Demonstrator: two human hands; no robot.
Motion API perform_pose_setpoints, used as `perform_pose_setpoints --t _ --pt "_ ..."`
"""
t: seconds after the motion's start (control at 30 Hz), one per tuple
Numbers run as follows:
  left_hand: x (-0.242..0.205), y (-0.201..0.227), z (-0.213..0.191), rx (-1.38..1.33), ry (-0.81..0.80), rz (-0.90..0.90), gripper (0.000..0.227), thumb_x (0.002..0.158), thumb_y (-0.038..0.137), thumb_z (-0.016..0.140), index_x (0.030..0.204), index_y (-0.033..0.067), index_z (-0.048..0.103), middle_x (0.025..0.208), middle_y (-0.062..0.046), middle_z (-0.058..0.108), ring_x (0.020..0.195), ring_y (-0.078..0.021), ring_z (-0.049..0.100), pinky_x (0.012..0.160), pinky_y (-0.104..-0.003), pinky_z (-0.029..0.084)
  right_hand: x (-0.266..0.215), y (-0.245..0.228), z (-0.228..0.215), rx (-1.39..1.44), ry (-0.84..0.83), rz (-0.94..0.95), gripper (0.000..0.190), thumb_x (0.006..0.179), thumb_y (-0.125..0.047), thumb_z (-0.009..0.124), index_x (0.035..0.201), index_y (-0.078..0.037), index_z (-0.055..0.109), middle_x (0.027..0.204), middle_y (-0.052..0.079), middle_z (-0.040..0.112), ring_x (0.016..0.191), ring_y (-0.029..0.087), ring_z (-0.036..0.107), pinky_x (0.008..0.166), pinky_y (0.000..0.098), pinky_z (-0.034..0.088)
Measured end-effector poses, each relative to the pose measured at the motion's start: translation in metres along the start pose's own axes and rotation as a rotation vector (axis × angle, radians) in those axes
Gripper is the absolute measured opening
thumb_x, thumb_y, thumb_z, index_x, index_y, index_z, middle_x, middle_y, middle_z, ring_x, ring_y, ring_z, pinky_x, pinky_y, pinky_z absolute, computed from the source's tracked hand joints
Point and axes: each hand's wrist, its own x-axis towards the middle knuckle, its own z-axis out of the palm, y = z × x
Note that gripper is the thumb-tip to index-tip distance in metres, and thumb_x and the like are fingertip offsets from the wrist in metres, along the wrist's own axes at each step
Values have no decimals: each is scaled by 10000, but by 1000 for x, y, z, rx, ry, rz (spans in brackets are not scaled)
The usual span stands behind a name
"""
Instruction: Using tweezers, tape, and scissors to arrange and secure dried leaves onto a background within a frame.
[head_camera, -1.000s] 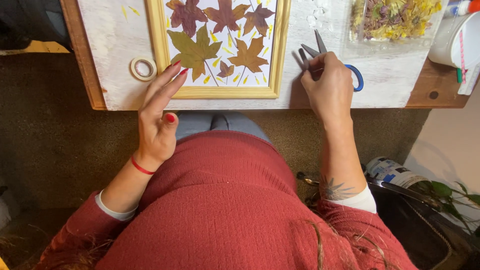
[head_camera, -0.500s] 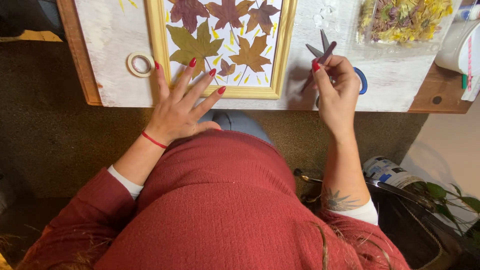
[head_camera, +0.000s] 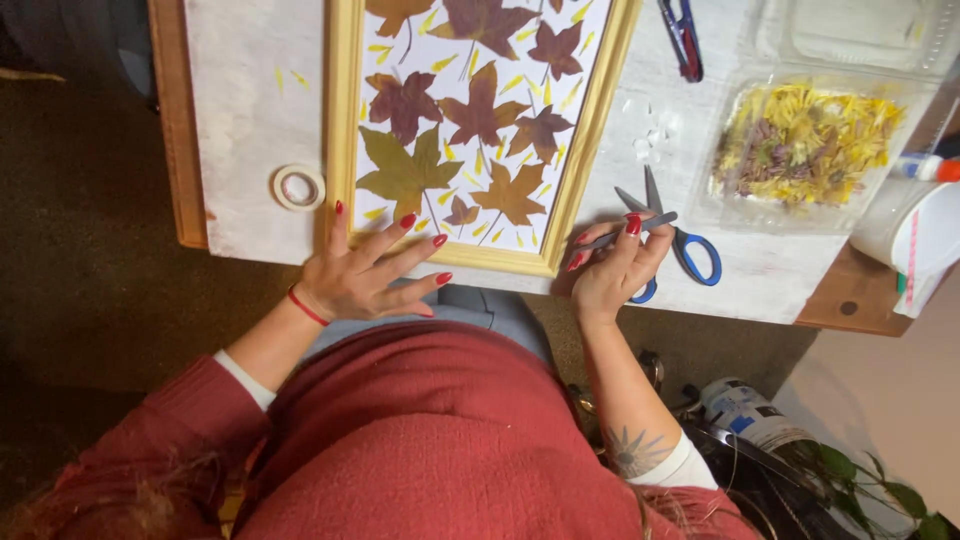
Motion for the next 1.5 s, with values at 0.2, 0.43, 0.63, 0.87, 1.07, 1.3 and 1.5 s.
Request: perform_pose_setpoints --t 0.2,0.43,0.63,0.87,1.07,1.3,1.5 --pt "2 7 1 73 0 -11 749 986 838 480 1584 395 394 1589 22 548 1494 -296 419 1186 -755 37 -9 -2 1 -30 -34 -85 165 1181 -264 455 1263 -133 397 763 87 612 568 116 531 515 214 376" --pt "-8 17 15 96 59 -109 773 1000 904 492 1562 376 432 1568 15 555 1459 -294 434 1162 -766 27 -13 6 -1 119 -30 -68 197 1165 -254 498 1260 -151 360 740 95 611 557 134 525 522 238 389" --pt "4 17 5 87 14 -134 651 1002 809 566 1505 402 493 1508 49 603 1488 -278 437 1166 -798 41 -13 13 -9 168 -74 -109 202 1179 -243 511 1294 -155 370 737 117 620 522 127 521 493 222 387" --pt "-4 20 12 54 42 -72 654 982 846 547 1482 425 519 1493 51 613 1453 -287 463 1125 -807 28 -19 10 -17 160 -45 -134 252 1160 -203 585 1302 -106 400 846 116 647 579 133 545 517 222 415" --pt "3 17 6 8 -23 -103 676 1013 855 515 1546 440 492 1562 34 575 1489 -331 433 1115 -808 12 -33 11 -4 148 8 -146 309 1089 -213 732 1199 -31 507 882 108 640 670 140 602 573 228 492" --pt "0 13 9 -17 0 -99 713 999 867 371 1577 456 446 1614 25 537 1506 -294 400 1122 -810 27 -44 -25 49 20 -168 -202 295 1081 -219 738 1127 -28 518 917 106 653 741 134 665 652 236 566" --pt "-3 16 12 -23 -4 -74 722 999 879 365 1581 461 455 1536 30 590 1506 -249 430 1139 -796 27 -48 -33 80 -187 -193 -6 140 1081 -10 696 1103 23 562 903 99 678 696 114 664 634 222 562"
